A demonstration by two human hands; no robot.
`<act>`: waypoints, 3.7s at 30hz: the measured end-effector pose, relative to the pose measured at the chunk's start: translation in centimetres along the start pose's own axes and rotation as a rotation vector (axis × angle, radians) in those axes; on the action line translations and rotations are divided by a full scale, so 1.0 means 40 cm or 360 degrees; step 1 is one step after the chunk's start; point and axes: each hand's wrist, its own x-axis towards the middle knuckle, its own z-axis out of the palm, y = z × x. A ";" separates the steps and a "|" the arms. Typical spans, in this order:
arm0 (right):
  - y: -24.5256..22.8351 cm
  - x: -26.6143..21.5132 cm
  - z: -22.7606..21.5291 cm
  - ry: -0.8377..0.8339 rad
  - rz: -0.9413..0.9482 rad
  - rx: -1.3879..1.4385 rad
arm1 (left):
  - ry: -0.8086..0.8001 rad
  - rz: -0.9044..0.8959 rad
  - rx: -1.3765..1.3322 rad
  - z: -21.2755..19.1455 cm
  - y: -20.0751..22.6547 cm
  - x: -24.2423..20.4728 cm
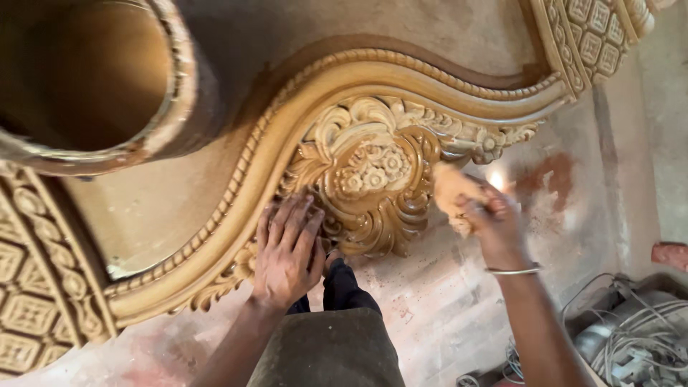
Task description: The person applies a brown liquid finish to a carved wooden furniture piece using a cloth. They repeatedly dip the cloth into a bucket and rub the finish into the intricate floral and geometric carvings on the wood's surface.
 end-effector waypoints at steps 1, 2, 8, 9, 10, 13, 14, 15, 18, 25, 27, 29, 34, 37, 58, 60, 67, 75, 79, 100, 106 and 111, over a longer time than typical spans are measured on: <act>-0.019 -0.004 -0.003 0.0172 0.0427 0.0490 | 0.0002 -0.0036 0.0030 -0.006 -0.007 -0.003; -0.047 -0.001 0.010 0.0019 0.0409 0.0787 | 0.0007 -0.0058 0.0045 -0.007 -0.015 0.003; -0.306 0.029 0.239 -0.0672 0.0558 0.1301 | 0.0019 -0.0195 0.0163 -0.007 -0.050 0.038; -0.360 0.045 0.282 -0.0928 0.0490 0.1361 | 0.0027 -0.0226 0.0159 -0.006 -0.057 0.044; -0.416 0.055 0.325 -0.1186 0.0434 0.1412 | 0.0033 -0.0269 0.0148 -0.005 -0.059 0.042; -0.607 0.088 0.449 -0.1536 0.0207 0.1043 | 0.0062 -0.0235 0.0184 0.003 -0.063 0.034; -0.658 0.099 0.505 -0.1495 -0.0013 0.0557 | 0.0062 -0.0243 0.0198 0.008 -0.065 0.036; -0.699 0.110 0.564 -0.1429 -0.0240 0.0078 | 0.0062 -0.0250 0.0213 0.013 -0.069 0.041; -0.742 0.140 0.747 -0.1171 -0.1066 -0.1259 | 0.0050 -0.0275 0.0129 0.002 -0.070 0.028; -0.615 0.240 0.977 -0.0997 -0.1640 -0.2428 | 0.0033 -0.0305 0.0025 -0.015 -0.072 0.032; -0.647 0.233 0.980 -0.1242 -0.1117 -0.2473 | 0.0054 -0.0292 -0.0007 -0.020 -0.076 0.033; -0.723 0.208 0.931 -0.1462 -0.0593 -0.2315 | 0.0082 -0.0311 -0.0047 -0.019 -0.067 0.029; -0.797 0.111 0.838 -0.1520 -0.1380 -0.2623 | 0.0129 -0.0280 -0.0073 -0.019 -0.074 0.026; -0.813 0.124 0.775 -0.1502 -0.2077 -0.2449 | 0.0172 -0.0281 -0.0068 -0.012 -0.073 0.025; -0.344 0.342 0.331 -0.1608 0.0171 0.0967 | 0.0286 -0.0283 0.0049 0.003 -0.053 0.042; -0.326 0.317 0.214 -0.1572 0.0308 0.1001 | 0.0228 -0.0309 0.0113 0.000 -0.044 0.044; -0.179 0.199 0.158 -0.0860 -0.0047 -0.1230 | 0.0225 -0.0438 0.0232 0.040 -0.010 0.057; -0.130 0.169 0.223 -0.0511 -0.1586 -0.2138 | 0.0086 -0.0507 0.0302 0.071 -0.029 0.052; -0.121 0.155 0.223 -0.0623 -0.1433 -0.2070 | 0.0045 -0.0542 0.0312 0.073 -0.026 0.046; -0.110 0.080 0.280 -0.0624 -0.1553 -0.2120 | 0.0132 -0.0504 0.0277 0.061 -0.019 0.048; -0.128 0.110 0.239 -0.0481 -0.1220 -0.2034 | 0.0080 -0.0500 0.0343 0.068 -0.026 0.045; -0.117 0.080 0.295 -0.0619 -0.1488 -0.1996 | 0.0116 -0.0501 0.0274 0.059 -0.022 0.051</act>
